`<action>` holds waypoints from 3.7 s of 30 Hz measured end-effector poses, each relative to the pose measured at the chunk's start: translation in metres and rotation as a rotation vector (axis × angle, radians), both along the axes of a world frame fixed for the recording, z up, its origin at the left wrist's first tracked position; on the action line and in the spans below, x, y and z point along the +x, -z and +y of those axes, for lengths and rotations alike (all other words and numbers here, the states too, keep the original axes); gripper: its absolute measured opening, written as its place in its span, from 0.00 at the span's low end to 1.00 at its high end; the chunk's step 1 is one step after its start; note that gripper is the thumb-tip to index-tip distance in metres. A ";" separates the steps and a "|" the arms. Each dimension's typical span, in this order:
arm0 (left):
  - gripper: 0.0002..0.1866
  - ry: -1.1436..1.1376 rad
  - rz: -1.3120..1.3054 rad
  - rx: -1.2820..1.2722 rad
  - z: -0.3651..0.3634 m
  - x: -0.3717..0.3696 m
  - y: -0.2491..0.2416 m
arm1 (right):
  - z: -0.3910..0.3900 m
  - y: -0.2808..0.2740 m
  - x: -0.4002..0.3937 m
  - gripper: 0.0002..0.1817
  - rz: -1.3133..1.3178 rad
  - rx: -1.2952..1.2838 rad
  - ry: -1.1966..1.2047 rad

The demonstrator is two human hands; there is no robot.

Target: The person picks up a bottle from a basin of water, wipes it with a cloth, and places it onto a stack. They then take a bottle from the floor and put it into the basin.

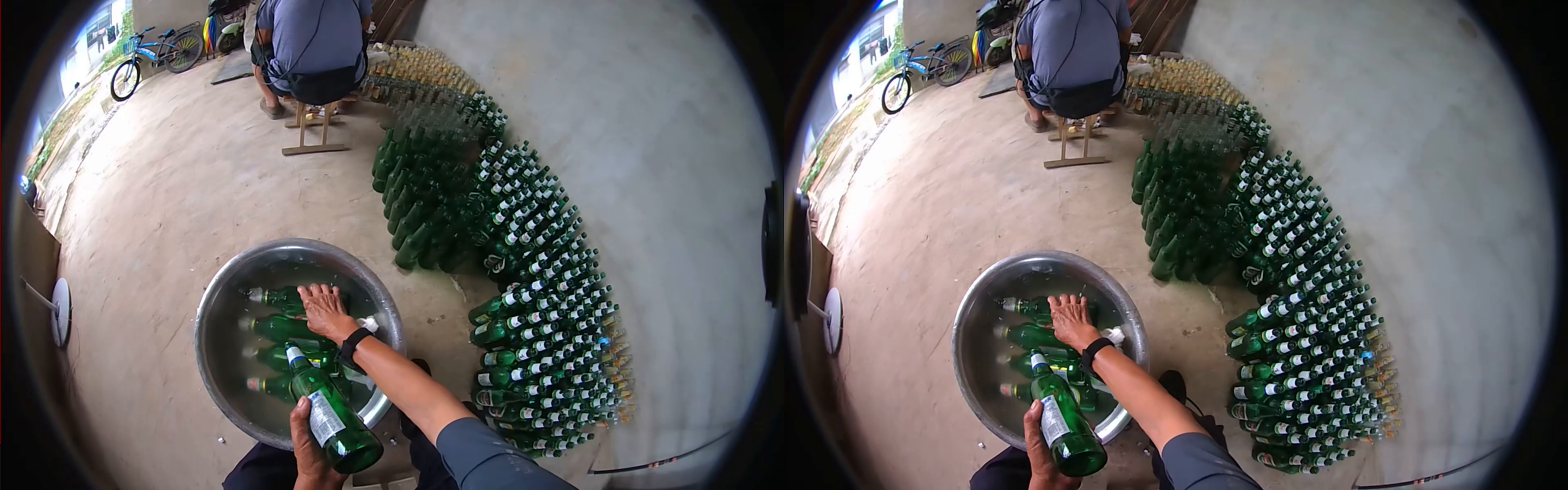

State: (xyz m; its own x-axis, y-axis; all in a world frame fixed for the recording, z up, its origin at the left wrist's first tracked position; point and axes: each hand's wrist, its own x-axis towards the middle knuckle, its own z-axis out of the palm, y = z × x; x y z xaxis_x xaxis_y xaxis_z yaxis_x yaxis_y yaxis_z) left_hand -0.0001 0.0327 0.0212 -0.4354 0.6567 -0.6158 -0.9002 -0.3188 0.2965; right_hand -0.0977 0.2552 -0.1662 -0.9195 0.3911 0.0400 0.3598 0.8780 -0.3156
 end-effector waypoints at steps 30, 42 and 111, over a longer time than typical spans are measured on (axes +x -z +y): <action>0.23 -0.013 0.049 -0.008 0.002 0.000 0.013 | 0.005 -0.014 0.000 0.36 0.015 -0.098 -0.015; 0.23 -0.019 0.034 -0.004 -0.001 -0.001 0.009 | 0.005 -0.015 -0.002 0.36 -0.104 -0.155 0.037; 0.23 0.010 -0.149 0.088 -0.009 -0.004 0.015 | 0.017 -0.031 -0.005 0.36 -0.102 -0.145 -0.045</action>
